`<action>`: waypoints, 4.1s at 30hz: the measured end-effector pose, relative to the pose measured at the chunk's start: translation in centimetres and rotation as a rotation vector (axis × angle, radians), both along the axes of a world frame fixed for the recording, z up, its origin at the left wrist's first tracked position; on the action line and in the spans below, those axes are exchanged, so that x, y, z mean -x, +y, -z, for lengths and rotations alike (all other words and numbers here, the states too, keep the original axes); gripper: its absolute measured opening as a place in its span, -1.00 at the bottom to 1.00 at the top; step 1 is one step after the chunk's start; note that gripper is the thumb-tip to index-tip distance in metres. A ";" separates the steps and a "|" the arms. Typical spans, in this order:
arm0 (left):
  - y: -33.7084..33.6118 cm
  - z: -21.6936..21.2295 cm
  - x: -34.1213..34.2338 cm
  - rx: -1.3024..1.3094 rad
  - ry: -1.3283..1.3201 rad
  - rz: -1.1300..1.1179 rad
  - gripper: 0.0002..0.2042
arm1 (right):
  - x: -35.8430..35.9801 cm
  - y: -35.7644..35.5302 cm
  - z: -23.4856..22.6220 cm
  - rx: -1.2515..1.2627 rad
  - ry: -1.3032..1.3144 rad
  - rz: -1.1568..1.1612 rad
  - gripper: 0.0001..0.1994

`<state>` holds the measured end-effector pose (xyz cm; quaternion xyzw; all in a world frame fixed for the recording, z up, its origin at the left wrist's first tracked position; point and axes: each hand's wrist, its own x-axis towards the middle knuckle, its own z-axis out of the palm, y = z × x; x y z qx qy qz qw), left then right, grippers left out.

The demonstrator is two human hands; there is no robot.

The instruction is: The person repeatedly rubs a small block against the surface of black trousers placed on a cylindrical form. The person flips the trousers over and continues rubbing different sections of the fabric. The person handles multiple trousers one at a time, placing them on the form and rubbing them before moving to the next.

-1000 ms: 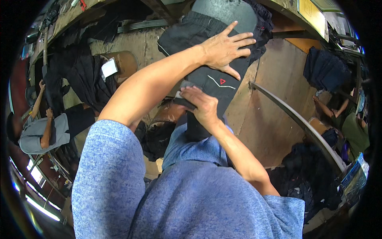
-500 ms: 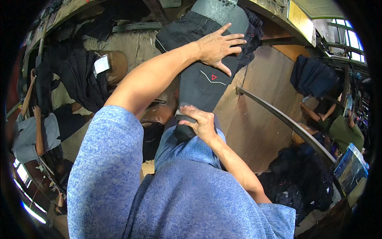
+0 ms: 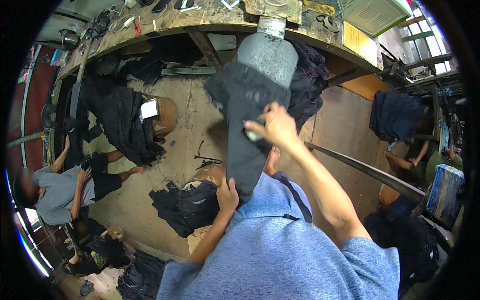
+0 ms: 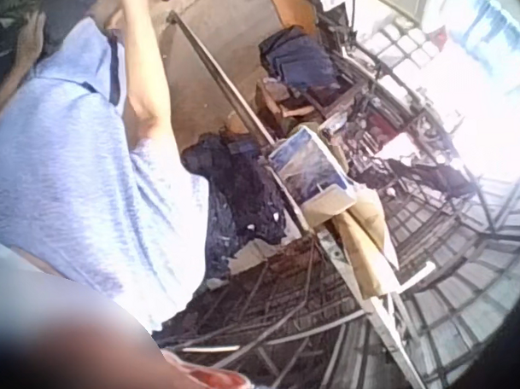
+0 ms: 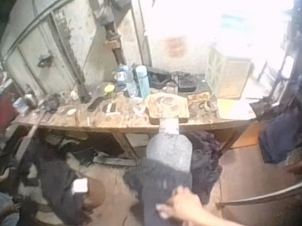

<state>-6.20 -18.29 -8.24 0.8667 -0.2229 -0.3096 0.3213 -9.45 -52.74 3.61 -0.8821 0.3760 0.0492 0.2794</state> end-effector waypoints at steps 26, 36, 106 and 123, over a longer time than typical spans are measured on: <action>-33.9 -6.5 -16.0 0.646 -0.693 1.091 -0.51 | 5.1 -7.6 -6.3 0.199 -0.723 0.229 -0.68; -38.2 -3.1 -16.8 0.672 -0.721 1.202 -0.36 | 1.9 9.0 9.0 0.073 -0.631 -0.308 -0.49; 4.5 -1.1 6.1 -0.126 -0.075 -0.079 -0.52 | -2.5 -1.2 2.7 0.052 -0.090 -0.479 -0.18; -26.7 -5.9 -7.0 0.144 -0.675 0.902 -0.35 | 14.3 -2.7 3.3 -0.448 -0.563 0.443 -0.70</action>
